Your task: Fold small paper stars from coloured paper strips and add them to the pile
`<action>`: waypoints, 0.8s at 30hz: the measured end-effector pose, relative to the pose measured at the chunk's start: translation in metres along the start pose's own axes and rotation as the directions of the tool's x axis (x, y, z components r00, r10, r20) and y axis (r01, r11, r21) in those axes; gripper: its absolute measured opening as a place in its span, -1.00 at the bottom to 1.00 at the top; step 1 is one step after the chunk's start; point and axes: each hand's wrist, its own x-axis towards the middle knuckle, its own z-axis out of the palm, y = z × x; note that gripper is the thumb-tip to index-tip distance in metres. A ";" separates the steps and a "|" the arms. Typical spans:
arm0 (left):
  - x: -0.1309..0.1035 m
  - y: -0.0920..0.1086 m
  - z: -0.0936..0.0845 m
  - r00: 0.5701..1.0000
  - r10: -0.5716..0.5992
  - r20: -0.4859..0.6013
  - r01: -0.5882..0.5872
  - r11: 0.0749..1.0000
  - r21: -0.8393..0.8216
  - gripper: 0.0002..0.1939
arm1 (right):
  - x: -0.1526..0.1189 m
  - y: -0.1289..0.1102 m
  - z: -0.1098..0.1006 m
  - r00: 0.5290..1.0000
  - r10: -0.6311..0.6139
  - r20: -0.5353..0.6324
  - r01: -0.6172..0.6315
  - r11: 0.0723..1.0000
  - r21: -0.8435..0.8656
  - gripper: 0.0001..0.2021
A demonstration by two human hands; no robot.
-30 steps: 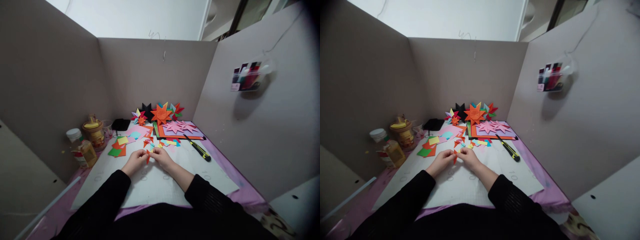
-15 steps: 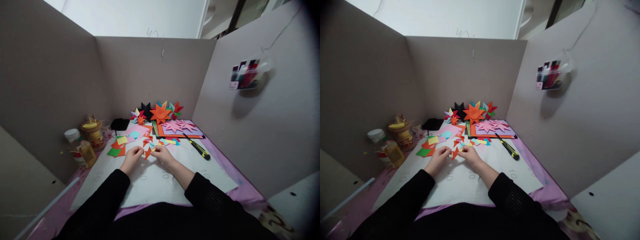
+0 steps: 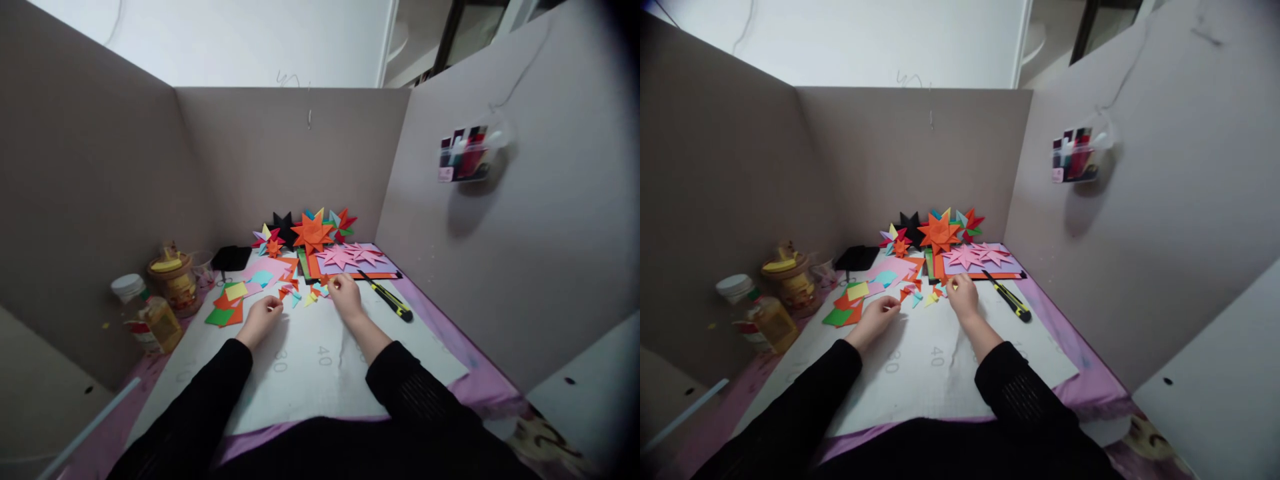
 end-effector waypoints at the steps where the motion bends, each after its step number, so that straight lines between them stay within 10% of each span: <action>1: 0.008 0.001 0.003 1.000 0.025 0.006 -0.025 0.998 0.050 -0.85 | -0.001 -0.001 0.001 1.000 -0.002 0.011 0.002 1.000 0.008 -0.86; 12: 0.079 -0.009 0.022 0.989 -0.142 -0.038 0.144 0.879 0.456 -0.74 | -0.003 -0.008 0.003 0.999 -0.012 0.032 0.010 0.998 0.064 -0.87; 24: 0.065 -0.011 -0.012 0.967 -0.241 0.082 0.167 0.842 0.513 -0.78 | -0.008 -0.014 0.007 0.995 -0.043 0.086 0.035 0.994 0.099 -0.89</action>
